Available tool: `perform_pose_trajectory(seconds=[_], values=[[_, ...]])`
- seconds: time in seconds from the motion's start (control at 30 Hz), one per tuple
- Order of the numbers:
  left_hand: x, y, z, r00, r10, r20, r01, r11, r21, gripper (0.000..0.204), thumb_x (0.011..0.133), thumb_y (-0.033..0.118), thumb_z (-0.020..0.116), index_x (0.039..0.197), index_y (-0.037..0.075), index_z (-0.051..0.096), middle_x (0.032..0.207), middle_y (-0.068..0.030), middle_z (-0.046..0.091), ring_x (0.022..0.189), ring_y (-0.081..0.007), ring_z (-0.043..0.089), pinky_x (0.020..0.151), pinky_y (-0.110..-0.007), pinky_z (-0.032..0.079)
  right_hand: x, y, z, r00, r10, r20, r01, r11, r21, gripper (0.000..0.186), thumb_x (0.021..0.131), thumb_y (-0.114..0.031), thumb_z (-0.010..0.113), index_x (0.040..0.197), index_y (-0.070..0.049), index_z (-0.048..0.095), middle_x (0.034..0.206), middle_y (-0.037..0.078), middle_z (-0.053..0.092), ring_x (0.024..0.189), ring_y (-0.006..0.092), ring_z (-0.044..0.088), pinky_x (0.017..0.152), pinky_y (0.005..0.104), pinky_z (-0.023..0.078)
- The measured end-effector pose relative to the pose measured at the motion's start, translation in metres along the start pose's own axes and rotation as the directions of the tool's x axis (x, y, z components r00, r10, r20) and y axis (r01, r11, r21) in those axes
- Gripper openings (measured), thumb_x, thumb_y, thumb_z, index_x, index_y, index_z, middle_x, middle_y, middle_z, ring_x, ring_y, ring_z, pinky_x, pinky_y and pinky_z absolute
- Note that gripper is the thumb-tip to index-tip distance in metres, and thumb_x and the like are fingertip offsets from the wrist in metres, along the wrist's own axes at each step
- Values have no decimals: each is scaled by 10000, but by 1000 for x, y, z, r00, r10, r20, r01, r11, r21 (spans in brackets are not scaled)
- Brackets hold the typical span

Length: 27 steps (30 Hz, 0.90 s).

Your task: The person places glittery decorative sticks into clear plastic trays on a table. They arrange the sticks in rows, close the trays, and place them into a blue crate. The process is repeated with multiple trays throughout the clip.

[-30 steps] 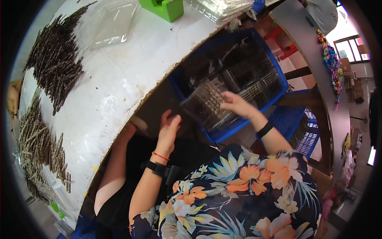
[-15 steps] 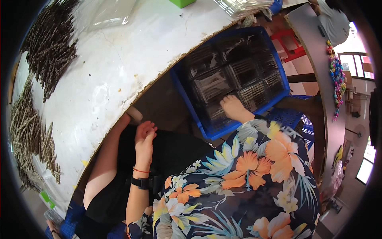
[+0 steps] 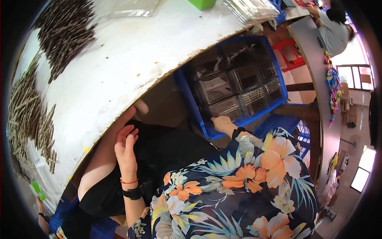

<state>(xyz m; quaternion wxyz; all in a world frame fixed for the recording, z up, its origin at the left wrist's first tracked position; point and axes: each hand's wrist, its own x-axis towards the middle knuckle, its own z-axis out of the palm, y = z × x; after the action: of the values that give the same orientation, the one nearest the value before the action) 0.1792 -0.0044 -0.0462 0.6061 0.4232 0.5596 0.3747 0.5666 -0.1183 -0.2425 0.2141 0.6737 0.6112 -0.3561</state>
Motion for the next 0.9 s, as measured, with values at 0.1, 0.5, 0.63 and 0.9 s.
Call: perform_pose_trajectory(seconds=[0.1,0.5,0.63,0.9], values=[[-16,13,-26,995,76,-57,-75,997,15,298,1049,114,543,1302,-39,577,1309,-134,630,1184,-234,636,1003,-351,496,14,4,5,998,8,-55,-8,1000,1,388,895,-191,560,1251,-85,674,1018,238,741,993,423,713,865,537,556],[-145,52,-222,354,517,-779,-562,784,265,225,1082,102,496,1241,-16,602,1169,-157,701,1077,-249,700,994,-390,565,-77,-230,-209,260,-532,-806,817,566,-110,232,851,88,628,1042,-9,717,721,127,579,621,286,558,591,381,451],[-182,-44,-297,206,245,-947,-322,931,171,190,1054,110,546,1157,-8,653,1091,-108,719,992,-190,706,909,-313,568,-80,-287,-245,9,-665,-747,827,425,-369,267,848,88,605,1074,-17,699,741,95,603,677,289,559,683,402,442],[-199,-263,-310,248,-232,-940,353,926,-135,308,928,205,690,1163,7,678,1091,-155,727,1031,-282,693,944,-391,538,-61,-328,-268,155,-846,-510,503,512,-697,549,1019,-404,547,1403,-12,552,1469,198,529,1401,415,454,1211,593,252]])
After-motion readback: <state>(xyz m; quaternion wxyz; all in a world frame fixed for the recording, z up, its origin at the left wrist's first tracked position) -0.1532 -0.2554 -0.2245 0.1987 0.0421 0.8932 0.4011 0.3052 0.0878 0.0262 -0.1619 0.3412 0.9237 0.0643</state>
